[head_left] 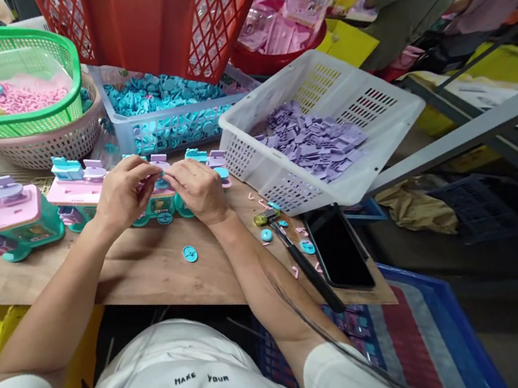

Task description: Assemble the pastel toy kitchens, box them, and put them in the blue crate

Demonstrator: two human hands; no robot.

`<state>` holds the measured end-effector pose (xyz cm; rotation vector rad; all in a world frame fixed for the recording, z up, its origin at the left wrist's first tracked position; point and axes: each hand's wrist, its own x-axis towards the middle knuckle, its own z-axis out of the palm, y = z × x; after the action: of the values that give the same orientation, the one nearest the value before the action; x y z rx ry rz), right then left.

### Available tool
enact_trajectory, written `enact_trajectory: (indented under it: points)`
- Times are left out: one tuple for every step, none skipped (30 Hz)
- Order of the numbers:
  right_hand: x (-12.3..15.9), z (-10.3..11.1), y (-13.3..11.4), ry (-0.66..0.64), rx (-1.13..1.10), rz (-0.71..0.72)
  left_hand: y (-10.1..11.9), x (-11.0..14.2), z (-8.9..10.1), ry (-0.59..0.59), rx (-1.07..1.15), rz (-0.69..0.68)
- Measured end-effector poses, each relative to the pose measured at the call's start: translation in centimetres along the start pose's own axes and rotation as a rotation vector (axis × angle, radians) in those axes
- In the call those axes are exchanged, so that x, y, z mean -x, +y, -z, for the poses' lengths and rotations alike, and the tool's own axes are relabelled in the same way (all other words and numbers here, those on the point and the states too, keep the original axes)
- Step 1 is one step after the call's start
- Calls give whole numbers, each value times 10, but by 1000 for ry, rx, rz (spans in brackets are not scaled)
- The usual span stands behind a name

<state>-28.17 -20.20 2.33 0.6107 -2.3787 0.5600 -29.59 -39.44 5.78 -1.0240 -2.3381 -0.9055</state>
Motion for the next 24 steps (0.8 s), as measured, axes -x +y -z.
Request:
enact_trajectory:
  points:
    - [0, 0, 0, 3, -14, 0, 0, 1, 0, 9, 8, 4]
    - [-1, 0, 0, 5, -27, 0, 0, 1, -1, 18, 14, 8]
    - [-1, -1, 0, 4, -40, -1, 0, 2, -1, 25, 19, 12]
    - [-1, -1, 0, 1, -52, -3, -1, 2, -2, 29, 23, 15]
    - [-2, -1, 1, -4, -63, -5, -1, 3, -2, 30, 25, 18]
    - [-2, -1, 1, -11, -70, -2, -2, 3, -2, 29, 24, 20]
    - [-2, -1, 2, -18, -76, 6, -2, 3, -2, 27, 22, 20]
    - [-2, 0, 2, -23, -80, 21, -2, 4, -2, 26, 16, 15]
    - [-2, 2, 2, -26, -82, 42, -2, 4, -2, 25, 6, 8]
    - [-2, 4, 1, -28, -83, 66, -2, 5, -2, 22, -5, -1]
    - [-2, 6, 1, -31, -83, 88, -2, 6, -2, 19, -19, -11]
    - [-1, 8, -1, -35, -84, 105, -2, 6, -1, 15, -34, -24]
    - [0, 9, -2, -40, -83, 111, -1, 7, -1, 8, -51, -37]
    - [2, 10, -4, -48, -81, 104, 0, 8, -2, -5, -69, -51]
    - [4, 11, -7, -59, -79, 86, 1, 9, -2, -23, -89, -64]
    - [5, 11, -9, -68, -77, 61, 1, 9, -2, -46, -113, -75]
    - [6, 10, -12, -75, -75, 34, 1, 9, -3, -70, -140, -84]
    - [6, 9, -15, -77, -74, 9, 1, 8, -3, -96, -170, -92]
    - [6, 7, -17, -77, -74, -13, 1, 8, -3, -121, -202, -100]
    - [5, 6, -19, -76, -74, -29, 1, 7, -2, -144, -235, -107]
    - [4, 6, -19, -77, -76, -38, 1, 6, -2, -164, -264, -114]
    - [3, 8, -19, -81, -81, -40, 1, 6, -1, -182, -288, -124]
    - [2, 12, -17, -84, -89, -36, 1, 6, 1, -190, -304, -135]
    - [4, 19, -14, -79, -100, -31, 3, 9, 3, -185, -311, -143]
